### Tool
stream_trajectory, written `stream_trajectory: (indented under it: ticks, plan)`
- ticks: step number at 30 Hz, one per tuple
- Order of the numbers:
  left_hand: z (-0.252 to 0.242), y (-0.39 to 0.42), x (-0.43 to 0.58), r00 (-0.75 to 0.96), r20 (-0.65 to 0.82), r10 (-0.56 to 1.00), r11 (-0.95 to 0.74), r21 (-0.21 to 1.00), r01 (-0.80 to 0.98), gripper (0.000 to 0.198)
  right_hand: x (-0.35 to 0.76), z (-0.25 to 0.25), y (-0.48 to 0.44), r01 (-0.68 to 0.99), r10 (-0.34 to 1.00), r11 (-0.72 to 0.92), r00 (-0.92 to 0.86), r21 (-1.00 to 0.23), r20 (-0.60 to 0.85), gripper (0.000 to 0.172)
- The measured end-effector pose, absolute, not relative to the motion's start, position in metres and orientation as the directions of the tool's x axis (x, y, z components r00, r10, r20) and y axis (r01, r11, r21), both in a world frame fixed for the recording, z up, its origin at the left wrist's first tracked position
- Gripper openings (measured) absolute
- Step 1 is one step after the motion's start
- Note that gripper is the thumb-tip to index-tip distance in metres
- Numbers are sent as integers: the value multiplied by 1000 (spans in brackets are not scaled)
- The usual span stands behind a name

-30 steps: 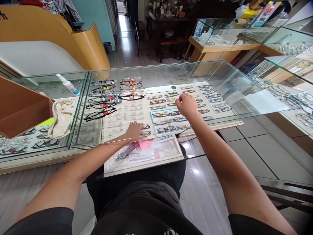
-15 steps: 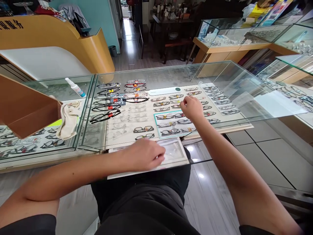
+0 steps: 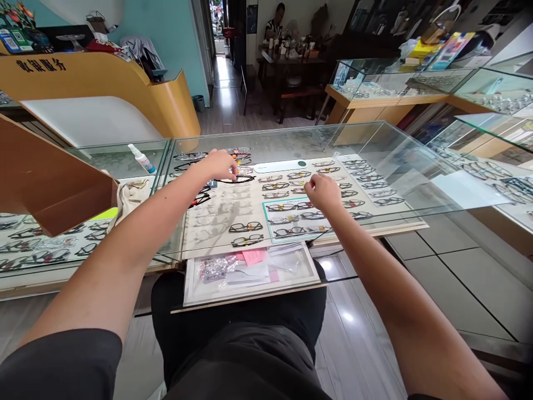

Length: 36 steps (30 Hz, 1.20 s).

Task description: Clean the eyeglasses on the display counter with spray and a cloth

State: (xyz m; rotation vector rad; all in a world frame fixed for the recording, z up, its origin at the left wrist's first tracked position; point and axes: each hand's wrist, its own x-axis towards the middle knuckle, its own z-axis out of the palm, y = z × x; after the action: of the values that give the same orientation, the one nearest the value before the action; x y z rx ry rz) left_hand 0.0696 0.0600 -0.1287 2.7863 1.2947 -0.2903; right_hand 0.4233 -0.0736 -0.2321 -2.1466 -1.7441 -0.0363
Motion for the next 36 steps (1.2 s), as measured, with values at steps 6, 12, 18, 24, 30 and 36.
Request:
stream_trajectory:
  ticks: [6,12,18,24,30,36]
  plan:
    - [-133,73,80,603,-251,757,-635,-68,769,30,423,-231,-74,946,940,-155,230,-286,253,28]
    - [-137,72,82,601,-210,772,-622,-48,782,21,421,-228,-75,938,942,-169,245,-303,232,29]
    - [-105,26,76,694,-40,719,-686,121,718,35,421,-229,-75,938,941,-175,248,-298,228,28]
    - [-85,-86,64,841,-143,522,-648,574,500,20,423,-232,-74,943,939,-155,234,-294,253,29]
    - [-143,-167,48,870,-186,456,-675,565,475,7,423,-233,-73,948,942,-152,225,-281,249,26]
    - [-189,-188,48,861,-203,467,-715,486,503,8,424,-235,-71,954,940,-163,227,-251,256,22]
